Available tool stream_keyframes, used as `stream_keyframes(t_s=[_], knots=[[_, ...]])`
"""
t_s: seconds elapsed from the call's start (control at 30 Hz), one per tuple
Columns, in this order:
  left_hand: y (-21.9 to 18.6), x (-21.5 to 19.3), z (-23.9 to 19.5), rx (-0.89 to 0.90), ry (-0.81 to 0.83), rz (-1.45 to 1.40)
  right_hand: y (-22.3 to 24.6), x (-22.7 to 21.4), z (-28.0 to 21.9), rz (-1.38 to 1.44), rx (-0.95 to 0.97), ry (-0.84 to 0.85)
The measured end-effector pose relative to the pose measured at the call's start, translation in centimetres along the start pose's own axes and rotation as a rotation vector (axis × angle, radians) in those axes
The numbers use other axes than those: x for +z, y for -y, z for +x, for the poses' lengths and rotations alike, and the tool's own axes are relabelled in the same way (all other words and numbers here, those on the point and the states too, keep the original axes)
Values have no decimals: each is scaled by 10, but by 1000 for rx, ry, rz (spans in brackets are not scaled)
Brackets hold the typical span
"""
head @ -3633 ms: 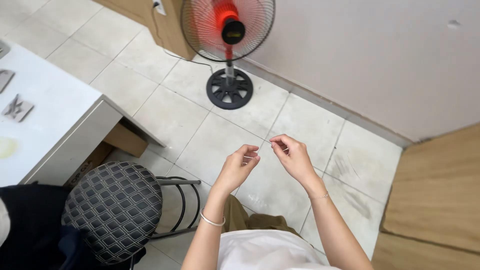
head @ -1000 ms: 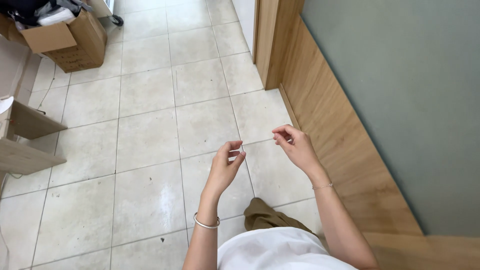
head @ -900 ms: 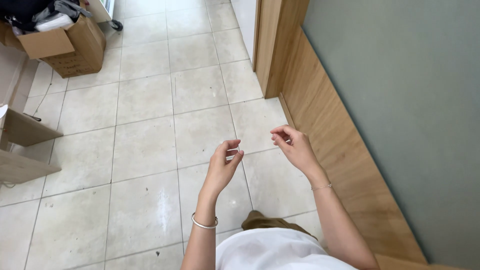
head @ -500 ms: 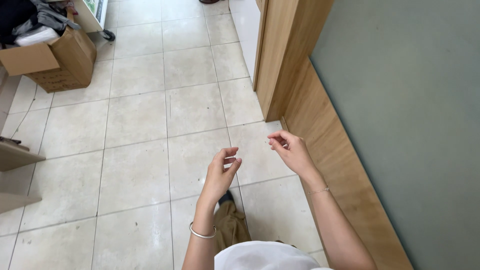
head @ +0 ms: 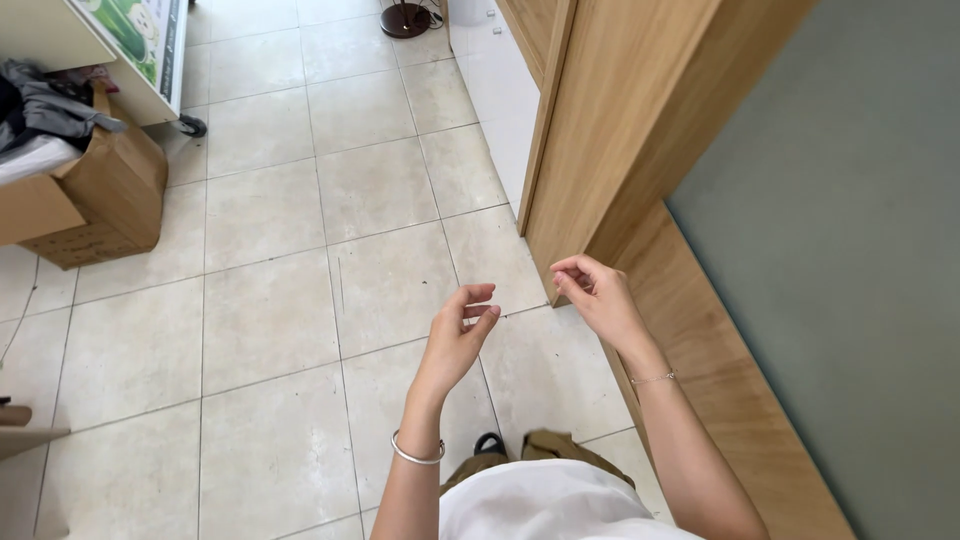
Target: Move and arrange packaged candle boxes from display shelves to a workspace table.
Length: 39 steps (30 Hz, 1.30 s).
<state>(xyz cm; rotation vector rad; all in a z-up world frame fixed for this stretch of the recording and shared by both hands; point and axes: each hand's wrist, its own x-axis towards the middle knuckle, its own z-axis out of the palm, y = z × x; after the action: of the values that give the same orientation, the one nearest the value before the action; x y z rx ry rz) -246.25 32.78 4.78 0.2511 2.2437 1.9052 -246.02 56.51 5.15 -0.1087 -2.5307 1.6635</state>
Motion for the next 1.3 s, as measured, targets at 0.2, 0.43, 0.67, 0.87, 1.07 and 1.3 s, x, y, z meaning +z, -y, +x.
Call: stream_keyframes(t_s=[0.2,0.43,0.67,0.87,1.07,1.3], knots=[[-5,-29,122,-32,23,-4,-5,14,124,-14,40,-10],[-4,-58,288,-21,-5,17,-11,25,291,-26,-10,-3],[-23,-88,444,11,-28,-8,13,28,455,-26,-36,29],[-21,-106,554,-2,3,-36,17,42,566,-30,-40,14],[-11,-145,680,19,100,-28,18,67,677,-64,25,-66],[-18,-200,836,109,230,69,24,99,804,-41,72,-205]])
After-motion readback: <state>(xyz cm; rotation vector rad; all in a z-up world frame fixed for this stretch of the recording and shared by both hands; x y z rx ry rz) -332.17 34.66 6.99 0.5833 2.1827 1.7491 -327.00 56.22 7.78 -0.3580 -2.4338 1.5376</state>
